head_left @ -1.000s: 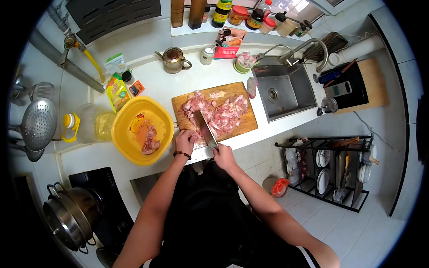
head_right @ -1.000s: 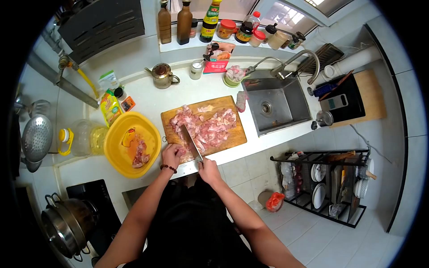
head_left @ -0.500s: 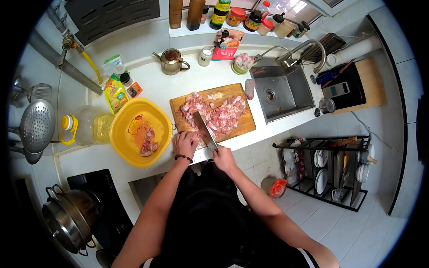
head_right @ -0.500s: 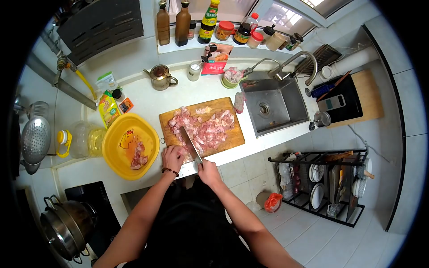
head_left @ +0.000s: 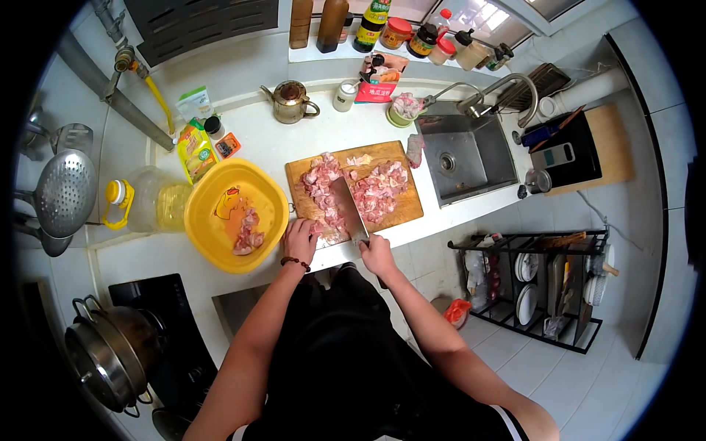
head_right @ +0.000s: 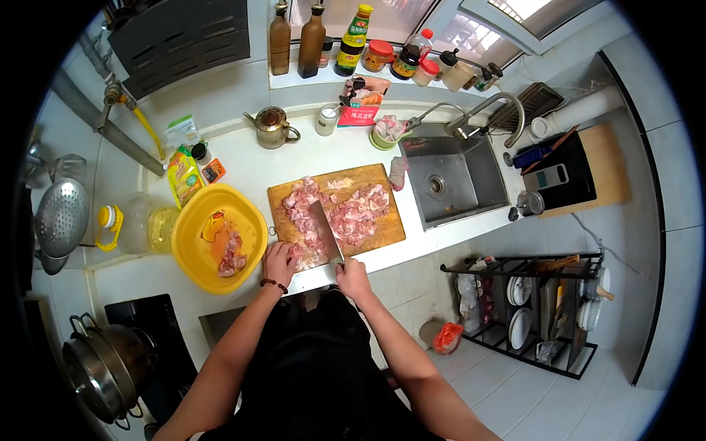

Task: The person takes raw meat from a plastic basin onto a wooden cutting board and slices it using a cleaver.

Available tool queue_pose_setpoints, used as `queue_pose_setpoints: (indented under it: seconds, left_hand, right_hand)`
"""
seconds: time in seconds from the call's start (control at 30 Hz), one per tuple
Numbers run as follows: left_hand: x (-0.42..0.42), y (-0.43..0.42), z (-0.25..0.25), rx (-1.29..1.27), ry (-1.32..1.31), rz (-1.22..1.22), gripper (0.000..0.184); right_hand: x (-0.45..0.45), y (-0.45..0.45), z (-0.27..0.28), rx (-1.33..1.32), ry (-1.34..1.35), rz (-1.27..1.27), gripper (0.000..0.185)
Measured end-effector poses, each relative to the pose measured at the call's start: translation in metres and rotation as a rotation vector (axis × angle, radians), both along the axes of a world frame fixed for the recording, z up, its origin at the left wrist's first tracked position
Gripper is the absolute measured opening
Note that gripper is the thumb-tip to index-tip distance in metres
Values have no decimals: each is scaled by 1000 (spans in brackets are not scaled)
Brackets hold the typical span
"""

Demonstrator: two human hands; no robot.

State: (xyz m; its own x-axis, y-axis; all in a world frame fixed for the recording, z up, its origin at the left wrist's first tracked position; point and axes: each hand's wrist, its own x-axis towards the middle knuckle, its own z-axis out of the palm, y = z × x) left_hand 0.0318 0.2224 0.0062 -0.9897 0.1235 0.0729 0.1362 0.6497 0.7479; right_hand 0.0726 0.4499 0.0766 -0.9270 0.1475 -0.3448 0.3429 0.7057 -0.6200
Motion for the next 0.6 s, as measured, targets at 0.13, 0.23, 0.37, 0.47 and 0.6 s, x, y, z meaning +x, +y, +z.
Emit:
queue_pose_setpoints:
  seconds: [0.13,0.23,0.37,0.47,0.6]
  left_hand:
    - [-4,-1,-1,-5,37,-36,30]
    - [-6,-4,-4,-52,74,-90,29]
    - [-10,-5,-4,-82,38,-122,30]
    - [-12,-4,-12,-23,26,-133,24]
    - [-12,-6,-16,102,35,-146,24]
  right_hand:
    - [-3,9,7,83,26,-7,22]
    - [-3,6,16,74,39,-32,21]
    - [2,-10,17,11,35,-33,19]
    - [7,-24,22,-57,10,-11,19]
    - [16,-30,4,-100,-14,-32,20]
